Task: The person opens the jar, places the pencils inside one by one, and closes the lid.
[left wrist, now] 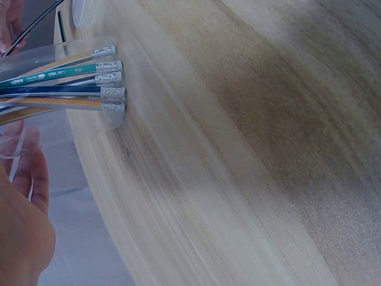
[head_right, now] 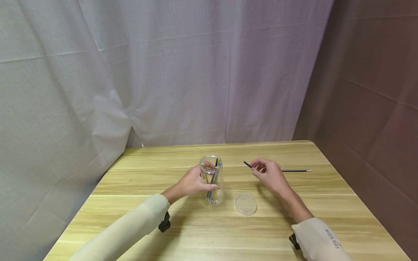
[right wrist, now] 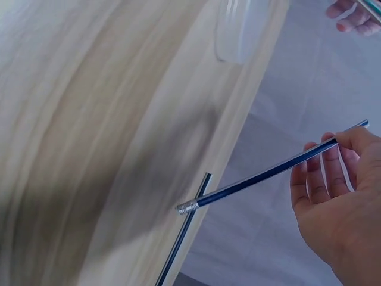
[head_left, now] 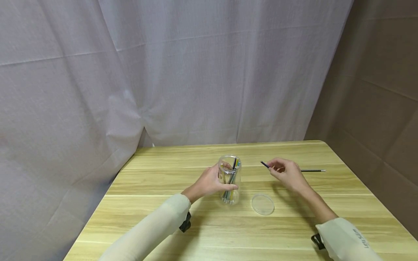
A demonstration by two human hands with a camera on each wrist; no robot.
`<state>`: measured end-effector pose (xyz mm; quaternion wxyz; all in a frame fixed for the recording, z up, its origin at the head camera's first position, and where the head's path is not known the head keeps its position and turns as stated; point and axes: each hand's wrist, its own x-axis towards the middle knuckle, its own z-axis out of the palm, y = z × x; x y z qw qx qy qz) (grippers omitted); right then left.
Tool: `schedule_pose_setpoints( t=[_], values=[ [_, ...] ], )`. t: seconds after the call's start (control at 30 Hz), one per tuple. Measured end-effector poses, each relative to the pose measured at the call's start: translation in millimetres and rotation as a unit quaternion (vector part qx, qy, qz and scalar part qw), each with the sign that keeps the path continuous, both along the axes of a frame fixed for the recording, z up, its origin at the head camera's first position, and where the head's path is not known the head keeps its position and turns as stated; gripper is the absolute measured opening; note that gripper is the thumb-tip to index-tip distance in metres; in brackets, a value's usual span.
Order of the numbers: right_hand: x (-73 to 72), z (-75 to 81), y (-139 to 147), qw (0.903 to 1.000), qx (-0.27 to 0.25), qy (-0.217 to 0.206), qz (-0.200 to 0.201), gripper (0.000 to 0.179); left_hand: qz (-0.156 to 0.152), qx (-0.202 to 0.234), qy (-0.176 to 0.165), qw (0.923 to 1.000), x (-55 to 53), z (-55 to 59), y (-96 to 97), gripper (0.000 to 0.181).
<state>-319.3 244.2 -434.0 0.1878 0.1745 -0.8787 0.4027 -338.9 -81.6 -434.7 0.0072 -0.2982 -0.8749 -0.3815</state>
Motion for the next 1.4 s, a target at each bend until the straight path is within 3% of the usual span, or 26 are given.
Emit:
schedule_pose_setpoints(
  t=[0.9,1.4],
  values=[
    [19.8,46.5,-32,0.9941,-0.101,0.012,0.036,0.018,-0.001,-0.002,-0.004,1.0000,-0.1,0.8,0.4,0.070],
    [33.1,76.0,-46,0.9795,-0.189,0.035,0.060,0.019,-0.001,-0.003,0.003,1.0000,-0.9,-0.5,0.7,0.070]
  ],
)
